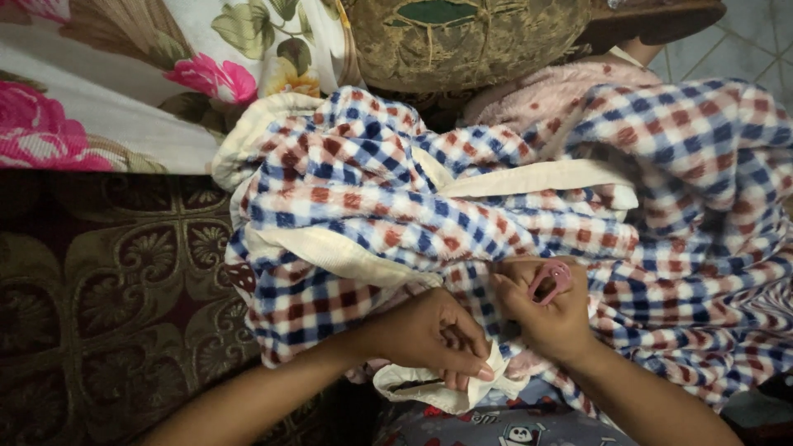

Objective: Trimming loose threads from the edges of a checkered blanket using small hand nippers.

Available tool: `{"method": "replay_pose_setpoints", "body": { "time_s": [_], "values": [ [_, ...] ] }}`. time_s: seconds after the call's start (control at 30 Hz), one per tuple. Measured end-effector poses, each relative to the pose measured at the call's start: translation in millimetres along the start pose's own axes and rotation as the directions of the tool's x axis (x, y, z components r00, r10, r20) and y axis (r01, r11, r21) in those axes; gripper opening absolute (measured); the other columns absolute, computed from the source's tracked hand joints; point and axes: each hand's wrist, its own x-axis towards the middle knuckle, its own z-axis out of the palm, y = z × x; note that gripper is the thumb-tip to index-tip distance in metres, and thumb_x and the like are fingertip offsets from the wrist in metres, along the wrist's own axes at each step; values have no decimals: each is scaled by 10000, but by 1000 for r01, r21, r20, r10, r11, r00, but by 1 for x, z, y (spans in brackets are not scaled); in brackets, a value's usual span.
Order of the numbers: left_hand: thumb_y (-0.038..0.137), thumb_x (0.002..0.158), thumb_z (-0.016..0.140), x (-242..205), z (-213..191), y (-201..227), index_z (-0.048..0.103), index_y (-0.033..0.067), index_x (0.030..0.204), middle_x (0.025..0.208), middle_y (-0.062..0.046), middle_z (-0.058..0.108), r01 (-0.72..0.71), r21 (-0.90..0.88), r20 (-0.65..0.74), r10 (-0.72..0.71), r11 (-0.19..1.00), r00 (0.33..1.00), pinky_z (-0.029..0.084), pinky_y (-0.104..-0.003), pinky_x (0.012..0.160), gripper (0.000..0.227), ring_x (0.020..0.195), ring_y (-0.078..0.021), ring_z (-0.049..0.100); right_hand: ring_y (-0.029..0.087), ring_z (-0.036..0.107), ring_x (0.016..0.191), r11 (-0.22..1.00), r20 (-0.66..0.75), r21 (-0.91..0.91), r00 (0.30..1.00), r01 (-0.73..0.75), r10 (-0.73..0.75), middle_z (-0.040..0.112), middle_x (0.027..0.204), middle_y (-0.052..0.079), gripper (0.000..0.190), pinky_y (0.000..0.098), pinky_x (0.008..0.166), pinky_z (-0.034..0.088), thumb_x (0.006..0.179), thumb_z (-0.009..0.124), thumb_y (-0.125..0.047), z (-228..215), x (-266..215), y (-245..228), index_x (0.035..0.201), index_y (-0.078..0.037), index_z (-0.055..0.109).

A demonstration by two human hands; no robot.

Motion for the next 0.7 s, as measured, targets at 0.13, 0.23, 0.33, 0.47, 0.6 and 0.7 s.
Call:
{"method": "replay_pose_setpoints", "body": {
  "time_s": [0.13,0.23,0.33,0.47,0.6,0.7],
  "values": [
    [143,811,699,0,-1,0,681,-25,859,677,-106,666,23,-12,16,-23,1000,1000,473,-175,472,176,496,-100,588,79,335,399,998,-73,-9,995,-66,65,403,460,-29,378,203,422,319,764,534,51,0,-1,-2,503,-149,345],
    [113,801,703,0,-2,-2,674,-30,843,670,-111,665,6,2,28,-6,1000,1000,482,-172,467,152,483,-104,590,95,333,394,997,-76,-59,996,-46,41,409,427,-29,355,249,568,425,731,524,29,1,-1,-2,471,-154,368],
    [143,821,693,-1,-2,-1,679,-18,844,678,-99,665,-21,-14,50,22,1000,999,481,-165,487,163,490,-93,584,88,296,380,992,-33,-127,999,12,-16,350,422,-46,378,232,529,408,686,529,53,1,0,0,475,-168,305],
    [112,821,694,-2,-3,0,679,-33,860,680,-101,663,11,-6,51,-10,1000,999,495,-183,499,151,497,-103,587,79,291,390,996,10,-85,1000,28,-28,335,445,-57,361,215,436,310,693,537,37,1,-2,6,505,-177,317],
    [112,826,690,-2,-3,1,687,-27,875,687,-96,662,60,-6,58,-60,998,997,488,-185,517,147,516,-99,580,76,252,387,989,21,-150,1000,17,-14,296,444,-56,376,209,381,237,668,527,49,2,-2,4,501,-175,275],
    [114,845,683,-3,-4,-3,685,-16,869,680,-76,656,19,-61,84,-13,998,996,490,-163,534,133,530,-78,583,86,361,393,990,-158,-77,982,-119,106,449,452,-11,356,202,415,340,750,556,52,5,-5,-1,475,-112,402]
  ]
}}
